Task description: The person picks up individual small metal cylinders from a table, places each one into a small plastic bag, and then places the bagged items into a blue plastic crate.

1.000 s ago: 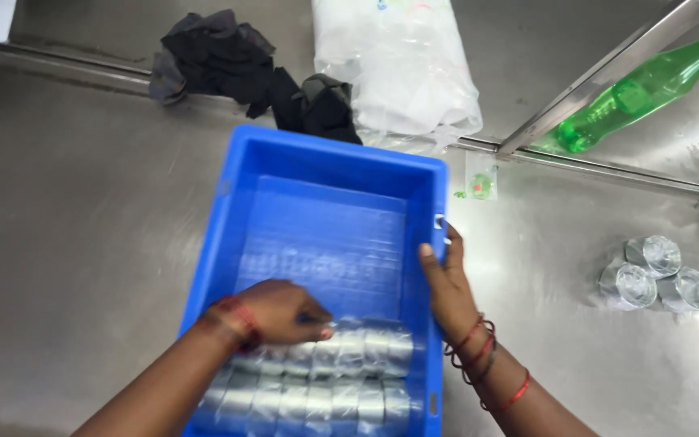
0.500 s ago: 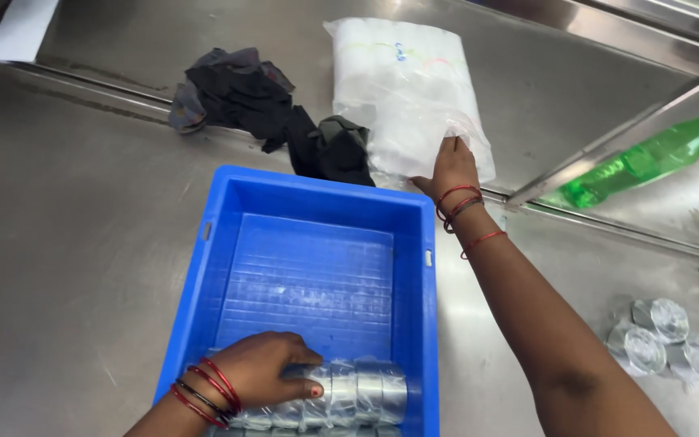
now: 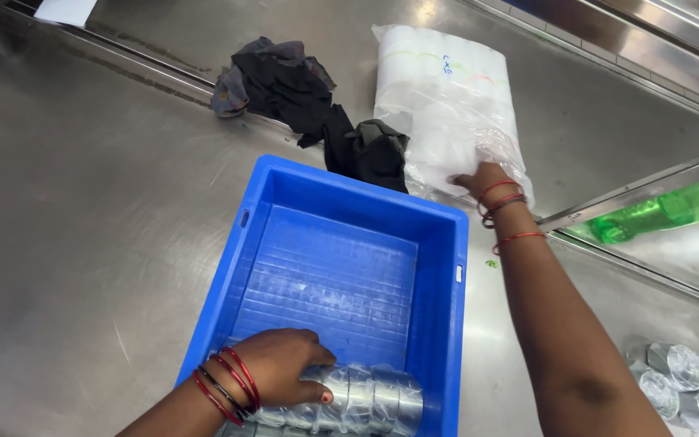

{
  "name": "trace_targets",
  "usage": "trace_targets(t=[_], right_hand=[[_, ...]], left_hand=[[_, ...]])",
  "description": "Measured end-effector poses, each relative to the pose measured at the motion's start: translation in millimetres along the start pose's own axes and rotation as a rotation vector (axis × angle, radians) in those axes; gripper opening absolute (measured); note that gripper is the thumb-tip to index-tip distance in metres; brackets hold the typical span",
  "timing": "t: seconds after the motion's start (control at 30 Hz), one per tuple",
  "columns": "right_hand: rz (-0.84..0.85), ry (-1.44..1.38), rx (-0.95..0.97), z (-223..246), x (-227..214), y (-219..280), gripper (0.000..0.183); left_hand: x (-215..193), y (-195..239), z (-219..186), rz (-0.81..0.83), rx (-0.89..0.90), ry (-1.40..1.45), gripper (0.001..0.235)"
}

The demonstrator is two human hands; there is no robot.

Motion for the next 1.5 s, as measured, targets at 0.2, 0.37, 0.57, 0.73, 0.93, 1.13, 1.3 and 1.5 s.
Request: trace_targets(t=[0.2,0.37,0.57,0.73,0.93,1.13,1.3,1.5], right_hand=[[0.073,-0.234,0.003,-22.5,2.8,-2.1,0.061],[-0.049,-0.115,0.112,-9.4,2.7,1.6,0.049],[-0.28,0.096,0.031,41.6,-57.1,60.0,0.033],[-0.182,0.242,0.021,44.2,-64.5,125.5,0.025],[-0.376,-0.056,-0.091,-30.6,-81.3,230.6,0.045],[-0.367,-0.641,-0.334,-95.8,-95.1,348.8,0.036],[-0.324,-1.017,-0.371,-106.5,-89.8,456.3,0.032],[-0.303,-1.384,-0.376,-194.8,-24.1,495.0,0.033]], left_hand=[[-1.2,0.7,-2.5,0.014,-0.033,-0.002,0.055],[1.3,-3.2,-0.3,0.01,-0.026,-0.002,0.055],[0.2,-4.3,4.7,-0.039,-0.011,-0.011,0.059],[-7.4,-3.1,2.7,-0.128,0.008,-0.025,0.057],[-31.4,8.6,-16.1,-0.438,0.14,0.115,0.058],[-22.6,-50.9,-82.1,-0.638,0.615,0.587,0.07],[15.1,-85.0,-181.8,-0.414,0.579,1.051,0.093],[77.4,-91.3,-268.3,-0.3,0.799,1.555,0.092]])
Point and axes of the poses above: each hand's wrist, its own y-axis away from the middle knuckle, its own x-axis out of the palm, z = x × y, the point moved 6 cm from there along -y, towards the middle knuckle, and after that the axes turned 14 degrees about z, right-handed, at the moved point
